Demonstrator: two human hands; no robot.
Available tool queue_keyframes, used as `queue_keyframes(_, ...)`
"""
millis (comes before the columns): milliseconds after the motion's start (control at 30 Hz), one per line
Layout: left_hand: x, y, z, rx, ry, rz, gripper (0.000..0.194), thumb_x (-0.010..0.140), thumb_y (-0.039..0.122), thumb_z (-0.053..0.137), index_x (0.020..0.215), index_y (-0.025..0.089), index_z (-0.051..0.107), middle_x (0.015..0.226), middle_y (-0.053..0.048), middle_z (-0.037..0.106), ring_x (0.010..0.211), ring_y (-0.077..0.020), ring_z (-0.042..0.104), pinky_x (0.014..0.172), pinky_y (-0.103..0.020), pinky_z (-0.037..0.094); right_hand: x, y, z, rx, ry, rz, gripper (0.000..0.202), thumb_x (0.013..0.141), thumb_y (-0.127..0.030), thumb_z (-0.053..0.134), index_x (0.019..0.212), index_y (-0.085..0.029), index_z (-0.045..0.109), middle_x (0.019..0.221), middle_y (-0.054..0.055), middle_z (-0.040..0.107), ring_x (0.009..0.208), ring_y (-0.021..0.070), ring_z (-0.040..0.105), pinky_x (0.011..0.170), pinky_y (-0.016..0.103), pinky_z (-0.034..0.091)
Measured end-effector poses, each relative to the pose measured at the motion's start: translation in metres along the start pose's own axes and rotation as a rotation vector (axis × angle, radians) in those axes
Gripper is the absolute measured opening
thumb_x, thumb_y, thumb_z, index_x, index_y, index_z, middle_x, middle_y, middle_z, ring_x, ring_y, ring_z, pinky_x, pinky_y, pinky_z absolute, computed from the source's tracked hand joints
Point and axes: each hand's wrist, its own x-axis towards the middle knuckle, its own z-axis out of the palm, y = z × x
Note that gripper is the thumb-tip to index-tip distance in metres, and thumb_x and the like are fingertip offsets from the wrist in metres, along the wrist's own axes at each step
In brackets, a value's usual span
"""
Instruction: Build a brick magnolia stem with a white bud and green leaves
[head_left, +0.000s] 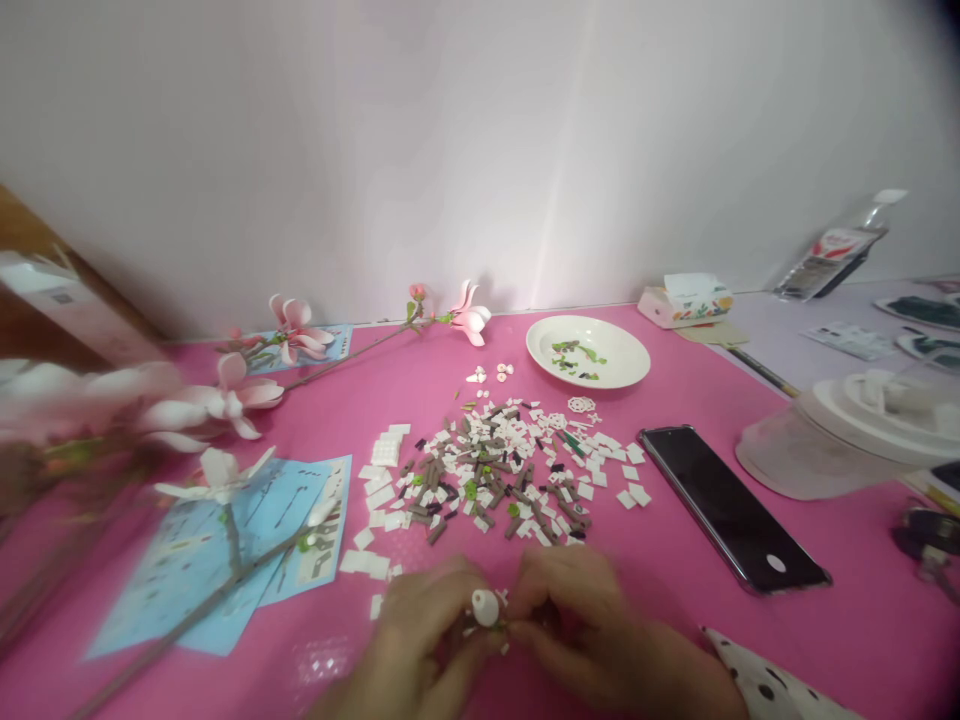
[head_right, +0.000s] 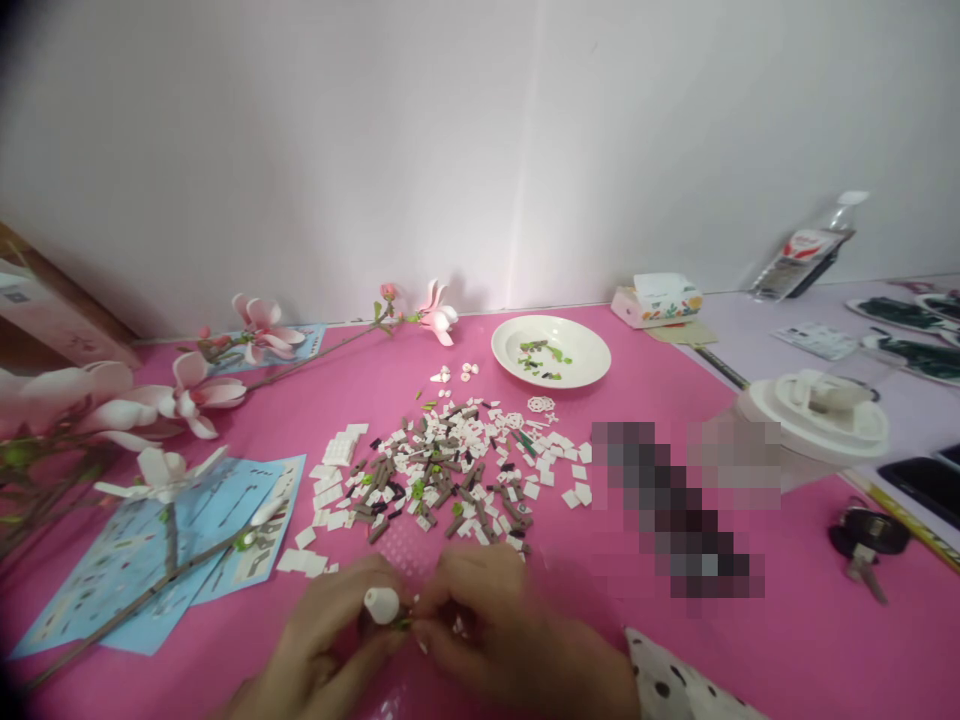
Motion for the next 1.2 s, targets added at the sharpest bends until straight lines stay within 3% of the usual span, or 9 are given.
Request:
queue_keyframes(567, 0.000, -0.006, 0.007, -0.149, -0.011, -0.150, 0.012, 0.086, 0.022, 0.057, 0.075, 0.019, 0.053, 0.065, 0.003, 0.048, 0.054, -0.0102, 0.040, 0.050, -0.021, 0.029, 0.004, -0.007, -0.005, 0.034, 0.002, 0.074, 0.010, 0.079, -0.014, 0.058, 0.071, -0.017, 0.055, 0.058, -0.004, 0.052, 0.051, 0.0077, 0.048, 0.050, 0.019, 0.033)
queue_keyframes(800, -0.004, -0.013, 0.011, -0.223, -0.033, -0.224, 0.015, 0.083, 0.022, 0.060, 0.070, 0.019, 0.052, 0.061, 0.005, 0.043, 0.054, -0.0100, 0.036, 0.050, -0.021, 0.027, 0.004, -0.007, -0.009, 0.012, -0.130, 0.126, 0.012, 0.085, -0.021, 0.051, 0.073, -0.018, 0.052, 0.063, -0.002, 0.054, 0.057, 0.0107, 0.048, 0.055, 0.023, 0.034)
queue_keyframes(1033, -0.004, -0.011, 0.011, -0.398, -0.058, -0.426, 0.009, 0.080, 0.025, 0.061, 0.077, 0.018, 0.058, 0.055, 0.004, 0.052, 0.050, -0.0117, 0.047, 0.048, -0.020, 0.034, 0.002, -0.009, -0.011, 0.044, -0.130, 0.139, 0.014, 0.087, -0.019, 0.047, 0.073, -0.019, 0.049, 0.066, -0.002, 0.053, 0.060, 0.0108, 0.048, 0.059, 0.022, 0.035)
queue_keyframes(1200, -0.006, -0.011, 0.013, -0.496, -0.104, -0.471, 0.014, 0.082, 0.029, 0.062, 0.075, 0.017, 0.059, 0.054, 0.003, 0.056, 0.049, -0.0109, 0.047, 0.048, -0.021, 0.033, 0.005, -0.010, -0.014, 0.043, -0.175, 0.135, 0.010, 0.085, -0.019, 0.047, 0.075, -0.018, 0.051, 0.068, -0.002, 0.054, 0.061, 0.0116, 0.048, 0.061, 0.023, 0.037)
